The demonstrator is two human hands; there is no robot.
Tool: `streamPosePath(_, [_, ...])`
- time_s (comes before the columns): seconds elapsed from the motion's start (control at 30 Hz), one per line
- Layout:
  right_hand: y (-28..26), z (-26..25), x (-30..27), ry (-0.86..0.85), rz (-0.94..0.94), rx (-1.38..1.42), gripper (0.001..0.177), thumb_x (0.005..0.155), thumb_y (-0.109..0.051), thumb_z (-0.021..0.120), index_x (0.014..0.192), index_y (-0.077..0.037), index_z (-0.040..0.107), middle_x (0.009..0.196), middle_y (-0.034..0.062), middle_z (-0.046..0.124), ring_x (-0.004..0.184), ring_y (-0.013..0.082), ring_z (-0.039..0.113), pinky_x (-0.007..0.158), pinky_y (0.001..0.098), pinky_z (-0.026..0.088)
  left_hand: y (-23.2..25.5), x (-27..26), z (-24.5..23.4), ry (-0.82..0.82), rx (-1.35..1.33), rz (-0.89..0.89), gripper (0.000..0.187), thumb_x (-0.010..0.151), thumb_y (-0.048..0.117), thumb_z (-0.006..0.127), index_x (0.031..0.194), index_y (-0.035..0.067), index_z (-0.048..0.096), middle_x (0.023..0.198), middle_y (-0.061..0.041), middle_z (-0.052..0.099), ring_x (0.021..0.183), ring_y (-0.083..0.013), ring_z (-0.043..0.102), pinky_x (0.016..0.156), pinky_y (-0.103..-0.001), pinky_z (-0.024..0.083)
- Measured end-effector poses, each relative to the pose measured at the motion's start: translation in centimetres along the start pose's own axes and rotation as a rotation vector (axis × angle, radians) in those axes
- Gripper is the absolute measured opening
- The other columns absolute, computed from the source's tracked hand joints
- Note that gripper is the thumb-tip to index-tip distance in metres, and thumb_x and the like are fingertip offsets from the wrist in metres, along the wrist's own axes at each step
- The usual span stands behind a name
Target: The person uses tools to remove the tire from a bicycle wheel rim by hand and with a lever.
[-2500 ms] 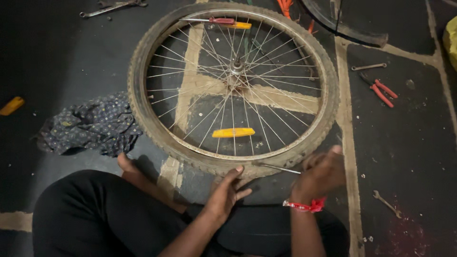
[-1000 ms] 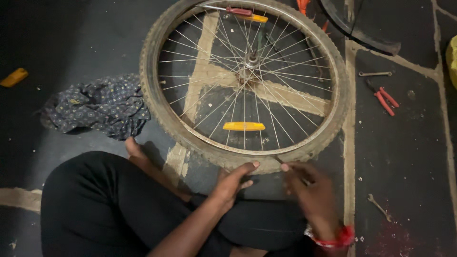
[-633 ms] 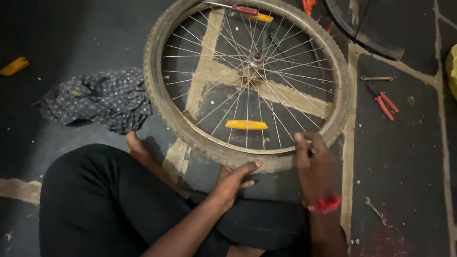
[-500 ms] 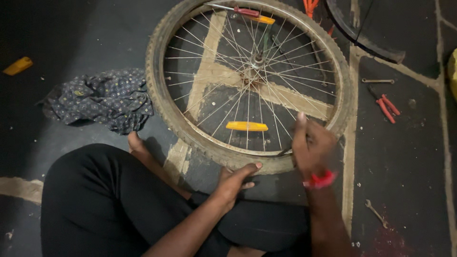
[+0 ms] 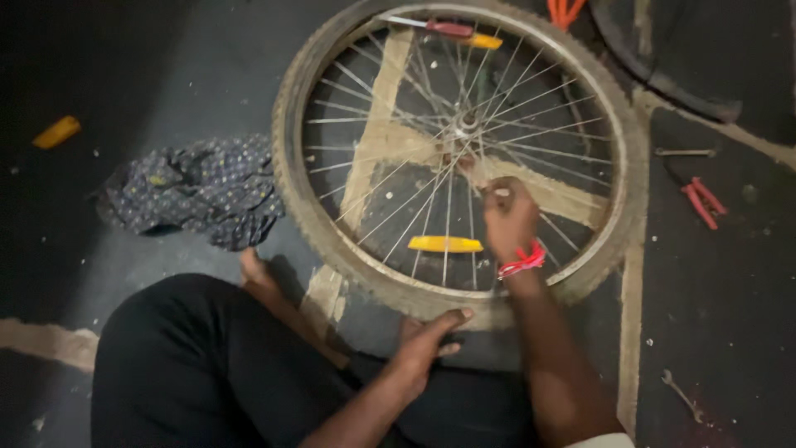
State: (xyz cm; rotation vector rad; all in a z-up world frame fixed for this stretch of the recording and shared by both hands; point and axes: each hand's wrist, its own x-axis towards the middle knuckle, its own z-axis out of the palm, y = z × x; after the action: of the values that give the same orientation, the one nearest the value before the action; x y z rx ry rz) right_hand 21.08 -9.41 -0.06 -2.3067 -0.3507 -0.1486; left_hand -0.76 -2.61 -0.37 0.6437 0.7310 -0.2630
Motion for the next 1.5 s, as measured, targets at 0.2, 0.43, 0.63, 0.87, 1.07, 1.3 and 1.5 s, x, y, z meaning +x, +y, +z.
streamPosePath(0.2, [0.5,-1.7,0.3,0.016,-0.048,-0.278,0.036,0.099,-0.034,0.067,0.084,-0.001,0.072,0.067,0.0235,0.065,0.063,0.0414,0.066,0.06,0.0484,0.047,-0.4,-0.1,-0.2,-0.038,0.016,0.071,0.056,0.073,0.037,0.083,0.119,0.007,0.071,0.108,-0.004,0.076,0.099,-0.0168,0.069,0.071,-0.033,0.054])
streamPosePath(0.43, [2.5,-1.1,3.1,0.115,0.066,-0.299,0.058,0.106,-0.042,0.058,0.069,0.002,0.064,0.066,0.0269,0.06,0.064,0.0484,0.06,0.061,0.0562,0.041,-0.8,-0.2,-0.1,0.003,0.056,0.105,0.059,0.07,0.041,0.082,0.118,0.009,0.069,0.108,-0.004,0.076,0.098,-0.017,0.07,0.07,-0.033,0.055])
streamPosePath(0.63, [0.8,-2.9,3.7,0.204,0.101,-0.137,0.075,0.112,-0.055,0.05,0.06,-0.001,0.053,0.055,0.0146,0.049,0.051,0.03,0.048,0.056,0.0491,0.035,-0.9,0.0,-0.4,0.066,0.028,0.104,0.06,0.067,0.04,0.082,0.116,0.008,0.07,0.106,-0.005,0.075,0.098,-0.016,0.068,0.074,-0.034,0.051])
streamPosePath(0.87, [-1.5,-11.1,-5.4,0.536,0.348,0.449,0.058,0.111,-0.052,0.053,0.07,-0.011,0.057,0.059,-0.0017,0.053,0.048,0.01,0.045,0.045,0.0305,0.036,-1.6,1.3,-1.6,0.303,-0.086,0.385,0.07,0.089,0.058,0.072,0.116,-0.007,0.072,0.104,-0.01,0.07,0.092,-0.0183,0.059,0.077,-0.032,0.048])
streamPosePath(1.07, [-0.5,-13.7,-11.4,0.521,0.783,0.603,0.046,0.105,-0.054,0.055,0.08,-0.016,0.055,0.061,-0.0041,0.05,0.047,0.0066,0.044,0.044,0.0256,0.034,0.4,1.1,-2.5,0.348,-0.388,0.463,0.073,0.095,0.06,0.055,0.134,-0.001,0.062,0.121,-0.012,0.067,0.107,-0.0208,0.061,0.089,-0.035,0.046])
streamPosePath(1.3, [3.1,-12.6,-12.7,0.259,0.709,0.89,0.017,0.093,-0.021,0.076,0.088,-0.013,0.063,0.073,-0.0039,0.058,0.056,0.0044,0.052,0.049,0.0209,0.039,-0.1,-0.3,-1.0,0.246,-0.316,0.383,0.069,0.082,0.034,0.077,0.137,-0.001,0.054,0.129,-0.014,0.066,0.116,-0.0252,0.063,0.099,-0.038,0.049])
streamPosePath(1.5, [0.3,-12.2,-12.8,0.374,0.64,0.756,0.024,0.085,-0.008,0.082,0.088,-0.013,0.059,0.077,0.0,0.063,0.061,0.0096,0.058,0.054,0.0225,0.045,0.9,0.7,-1.9,0.281,-0.284,0.484,0.067,0.08,0.021,0.079,0.137,-0.003,0.054,0.128,-0.014,0.067,0.117,-0.0239,0.063,0.102,-0.035,0.046])
